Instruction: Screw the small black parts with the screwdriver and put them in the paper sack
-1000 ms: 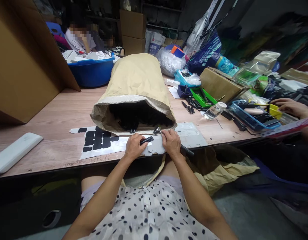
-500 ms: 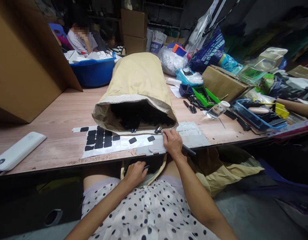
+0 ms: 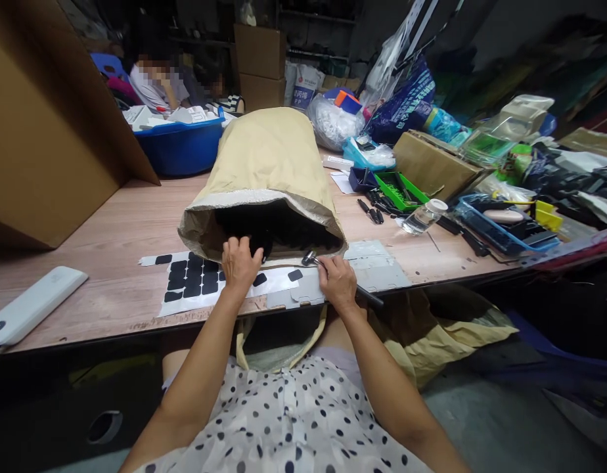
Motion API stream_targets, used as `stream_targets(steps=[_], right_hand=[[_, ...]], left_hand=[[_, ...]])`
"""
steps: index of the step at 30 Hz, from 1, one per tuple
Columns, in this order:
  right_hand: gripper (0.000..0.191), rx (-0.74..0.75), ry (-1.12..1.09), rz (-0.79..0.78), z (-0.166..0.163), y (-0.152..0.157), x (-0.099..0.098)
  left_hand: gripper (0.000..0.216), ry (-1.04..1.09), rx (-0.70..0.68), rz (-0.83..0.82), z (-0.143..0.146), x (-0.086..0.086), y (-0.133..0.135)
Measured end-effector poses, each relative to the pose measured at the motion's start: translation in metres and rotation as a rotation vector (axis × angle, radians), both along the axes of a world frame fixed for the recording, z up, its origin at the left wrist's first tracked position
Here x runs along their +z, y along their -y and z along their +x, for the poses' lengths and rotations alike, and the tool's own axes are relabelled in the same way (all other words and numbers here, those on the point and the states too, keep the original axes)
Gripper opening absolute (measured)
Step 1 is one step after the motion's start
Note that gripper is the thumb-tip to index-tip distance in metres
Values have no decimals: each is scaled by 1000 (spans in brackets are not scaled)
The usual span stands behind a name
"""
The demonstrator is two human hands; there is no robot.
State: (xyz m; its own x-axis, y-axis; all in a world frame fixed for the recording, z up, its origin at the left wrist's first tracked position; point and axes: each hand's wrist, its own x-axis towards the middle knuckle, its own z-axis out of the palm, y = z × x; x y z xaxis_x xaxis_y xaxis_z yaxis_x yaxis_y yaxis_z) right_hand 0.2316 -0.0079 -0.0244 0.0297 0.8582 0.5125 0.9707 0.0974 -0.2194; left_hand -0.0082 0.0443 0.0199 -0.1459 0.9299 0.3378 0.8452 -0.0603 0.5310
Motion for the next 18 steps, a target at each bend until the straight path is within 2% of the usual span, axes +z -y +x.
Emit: stream_targets(steps=[2,5,8,12,15,18], right_hand=[[23,-6,3,6,-1,0,0],[23,-10,-1,-1,-2,1,1],[24,-6,-14,-20,-2,1,2],[23,-16,-22,-33,-3,1,3],[23,-20,-20,-37,-4,2,4],[23,-23,-25,-44,-5,1,5]], left_hand=[[15,-33,65,-49,-9,-6,-11],[9,-28,47,-2,-16,-9,-4],[12,26,-80,78,-8,-6,21],[14,68,-334,15,21,-11,48],[13,65,-382,-31,36,-23,51],[13,71,-381,-48,37,-31,46]])
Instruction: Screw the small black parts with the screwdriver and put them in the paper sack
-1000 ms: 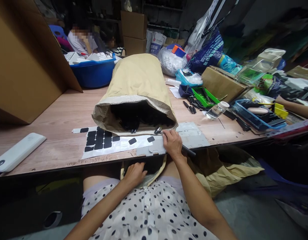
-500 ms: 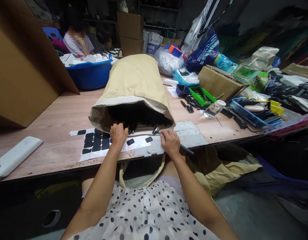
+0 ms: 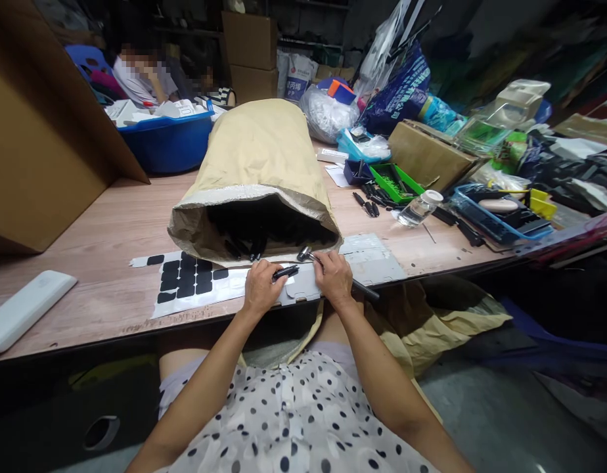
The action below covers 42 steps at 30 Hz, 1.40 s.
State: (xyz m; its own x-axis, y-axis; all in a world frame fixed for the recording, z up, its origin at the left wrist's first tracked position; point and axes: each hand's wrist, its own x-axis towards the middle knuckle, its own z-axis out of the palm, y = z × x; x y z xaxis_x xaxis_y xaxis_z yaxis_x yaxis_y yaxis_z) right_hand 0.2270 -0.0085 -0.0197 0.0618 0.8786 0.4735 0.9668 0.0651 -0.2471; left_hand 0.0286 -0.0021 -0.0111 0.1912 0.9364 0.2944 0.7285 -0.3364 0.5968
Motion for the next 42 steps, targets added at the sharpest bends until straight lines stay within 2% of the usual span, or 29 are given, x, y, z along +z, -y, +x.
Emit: stream_targets(steps=[5,9,15,24,31,35,38,42], right_hand=[[23,21,-48,-14,3,-1,3],[27,64,-182,56,-1,10,10],[29,247,-363,54,-22,32,26],[30,244,-232,7,-33,40,35],[31,287,-242,25,-43,45,45],[31,304,-200,-23,-50,48,43],[30,282,-191,-28,-47,44,40],[30,175,-158,15,-27,24,38]], left_hand=[[12,14,-19,-18,-5,-2,-5],[13,36,-14,-50,-3,-1,-5],[13,64,23,-104,0,1,-5],[13,71,33,-135,3,3,-5],[13,71,28,-136,3,7,-4],[14,83,40,-140,3,8,-4],[19,97,39,-138,3,7,-3],[16,82,28,-136,4,6,-3]])
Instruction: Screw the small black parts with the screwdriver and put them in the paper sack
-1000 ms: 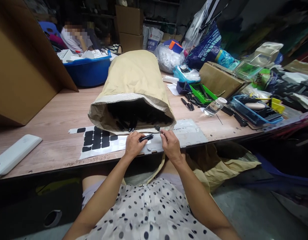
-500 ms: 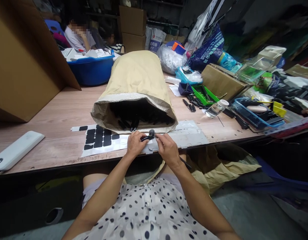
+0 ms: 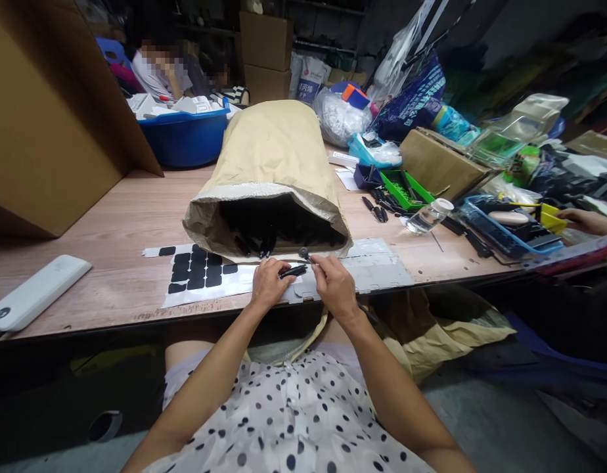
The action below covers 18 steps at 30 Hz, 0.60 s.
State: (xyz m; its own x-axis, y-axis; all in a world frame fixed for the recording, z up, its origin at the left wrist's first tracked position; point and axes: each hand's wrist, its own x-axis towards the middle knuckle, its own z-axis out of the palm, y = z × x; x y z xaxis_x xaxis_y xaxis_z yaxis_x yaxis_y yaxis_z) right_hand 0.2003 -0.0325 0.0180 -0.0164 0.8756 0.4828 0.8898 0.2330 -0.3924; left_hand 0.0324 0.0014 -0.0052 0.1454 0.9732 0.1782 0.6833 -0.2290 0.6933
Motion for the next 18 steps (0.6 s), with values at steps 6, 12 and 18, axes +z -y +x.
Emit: stream_targets(steps=[6,12,18], right_hand=[[26,-146,176,-57,31,-31,-22],[25,-166,195,15,32,-31,-39],[24,-158,169,17,32,-31,-40]], left_hand=[[9,-23,8,15,2,1,2],[6,-27,-28,54,-2,0,1],[18,103,-375,289,-11,8,43]])
